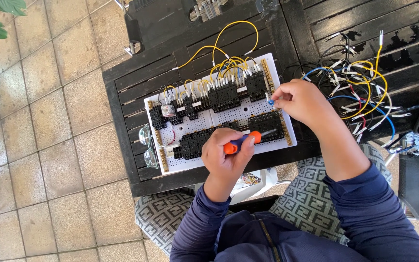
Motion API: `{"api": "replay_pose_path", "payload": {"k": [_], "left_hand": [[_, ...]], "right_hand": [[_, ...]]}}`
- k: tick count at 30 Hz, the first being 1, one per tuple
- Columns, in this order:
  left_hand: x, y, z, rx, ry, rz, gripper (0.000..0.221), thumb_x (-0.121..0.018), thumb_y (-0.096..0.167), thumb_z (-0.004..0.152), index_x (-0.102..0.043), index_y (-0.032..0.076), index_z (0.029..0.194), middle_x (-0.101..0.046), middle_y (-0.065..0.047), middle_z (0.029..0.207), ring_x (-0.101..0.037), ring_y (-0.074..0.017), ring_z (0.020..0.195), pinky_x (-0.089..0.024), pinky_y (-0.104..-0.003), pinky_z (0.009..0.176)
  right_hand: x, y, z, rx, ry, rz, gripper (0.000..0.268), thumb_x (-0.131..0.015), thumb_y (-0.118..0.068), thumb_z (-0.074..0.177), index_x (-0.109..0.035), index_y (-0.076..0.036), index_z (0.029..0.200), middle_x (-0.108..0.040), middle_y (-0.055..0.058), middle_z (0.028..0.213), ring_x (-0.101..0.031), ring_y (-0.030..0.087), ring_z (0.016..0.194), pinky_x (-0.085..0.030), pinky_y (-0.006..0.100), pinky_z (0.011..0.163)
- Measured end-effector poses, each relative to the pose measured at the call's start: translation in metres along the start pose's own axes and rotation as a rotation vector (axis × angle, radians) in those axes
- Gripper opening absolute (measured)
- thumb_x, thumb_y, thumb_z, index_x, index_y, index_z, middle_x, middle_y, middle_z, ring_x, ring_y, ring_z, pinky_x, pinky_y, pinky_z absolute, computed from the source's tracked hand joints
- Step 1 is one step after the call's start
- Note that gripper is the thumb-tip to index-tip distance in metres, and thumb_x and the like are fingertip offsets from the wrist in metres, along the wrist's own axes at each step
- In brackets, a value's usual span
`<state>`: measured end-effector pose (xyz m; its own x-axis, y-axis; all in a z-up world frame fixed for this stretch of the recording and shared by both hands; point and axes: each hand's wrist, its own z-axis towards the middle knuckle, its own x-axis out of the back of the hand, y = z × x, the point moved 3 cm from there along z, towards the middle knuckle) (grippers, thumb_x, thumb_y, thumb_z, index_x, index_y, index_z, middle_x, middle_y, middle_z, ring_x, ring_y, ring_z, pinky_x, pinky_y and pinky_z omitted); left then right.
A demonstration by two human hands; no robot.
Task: Tightening screws on various electrical components and terminal blocks on a control panel using a manual screwdriver.
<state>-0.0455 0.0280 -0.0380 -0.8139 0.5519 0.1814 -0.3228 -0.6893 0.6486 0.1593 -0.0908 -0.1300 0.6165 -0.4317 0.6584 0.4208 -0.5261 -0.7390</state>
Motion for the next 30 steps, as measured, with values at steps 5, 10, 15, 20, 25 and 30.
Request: {"api": "replay_pose_path", "payload": {"k": [5, 10, 15, 20, 25, 30], "left_hand": [[-0.012, -0.005, 0.01, -0.05, -0.034, 0.022, 0.025, -0.081, 0.014, 0.088, -0.064, 0.001, 0.102, -0.071, -0.012, 0.089, -0.068, -0.025, 0.07, -0.059, -0.031, 0.063], [-0.029, 0.003, 0.022, -0.104, -0.19, 0.152, 0.027, -0.074, 0.019, 0.096, -0.06, 0.004, 0.113, -0.069, -0.008, 0.101, -0.071, -0.0265, 0.086, -0.061, -0.034, 0.068], [-0.036, 0.0, 0.019, -0.109, -0.229, 0.156, 0.028, -0.075, 0.02, 0.096, -0.063, 0.006, 0.117, -0.07, -0.007, 0.103, -0.071, -0.024, 0.084, -0.062, -0.032, 0.07], [-0.038, 0.007, 0.028, -0.109, -0.274, 0.176, 0.028, -0.074, 0.02, 0.096, -0.063, 0.007, 0.118, -0.07, -0.006, 0.102, -0.07, -0.0235, 0.08, -0.062, -0.032, 0.068], [-0.042, 0.018, 0.04, -0.17, -0.341, 0.244, 0.031, -0.071, 0.025, 0.098, -0.062, 0.011, 0.125, -0.069, -0.003, 0.101, -0.069, -0.0222, 0.077, -0.062, -0.032, 0.068], [-0.049, 0.025, 0.052, -0.127, -0.435, 0.293, 0.046, -0.062, 0.029, 0.105, -0.053, 0.019, 0.149, -0.05, -0.005, 0.11, -0.062, -0.0274, 0.092, -0.056, -0.04, 0.08]], "right_hand": [[-0.014, 0.023, 0.008, -0.052, -0.07, 0.055, 0.012, -0.081, -0.019, 0.08, -0.08, -0.016, 0.092, -0.07, 0.008, 0.079, -0.069, 0.026, 0.08, -0.053, 0.036, 0.078], [-0.017, 0.026, 0.01, -0.069, -0.092, 0.077, 0.013, -0.079, -0.019, 0.079, -0.08, -0.015, 0.092, -0.069, 0.008, 0.078, -0.069, 0.026, 0.079, -0.053, 0.037, 0.077], [-0.013, 0.022, 0.009, -0.08, -0.096, 0.132, 0.013, -0.079, -0.017, 0.079, -0.08, -0.013, 0.091, -0.068, 0.01, 0.075, -0.069, 0.026, 0.077, -0.052, 0.037, 0.076], [-0.013, 0.021, 0.007, -0.089, -0.096, 0.13, 0.012, -0.079, -0.018, 0.079, -0.08, -0.013, 0.089, -0.069, 0.01, 0.072, -0.068, 0.027, 0.074, -0.052, 0.037, 0.074], [-0.012, 0.02, 0.007, -0.097, -0.088, 0.116, 0.011, -0.078, -0.019, 0.078, -0.079, -0.013, 0.087, -0.068, 0.009, 0.07, -0.068, 0.027, 0.073, -0.052, 0.038, 0.073], [-0.021, 0.039, 0.012, -0.095, -0.085, 0.125, 0.012, -0.073, -0.022, 0.077, -0.073, -0.01, 0.074, -0.063, 0.011, 0.062, -0.062, 0.03, 0.066, -0.048, 0.041, 0.068]]}}
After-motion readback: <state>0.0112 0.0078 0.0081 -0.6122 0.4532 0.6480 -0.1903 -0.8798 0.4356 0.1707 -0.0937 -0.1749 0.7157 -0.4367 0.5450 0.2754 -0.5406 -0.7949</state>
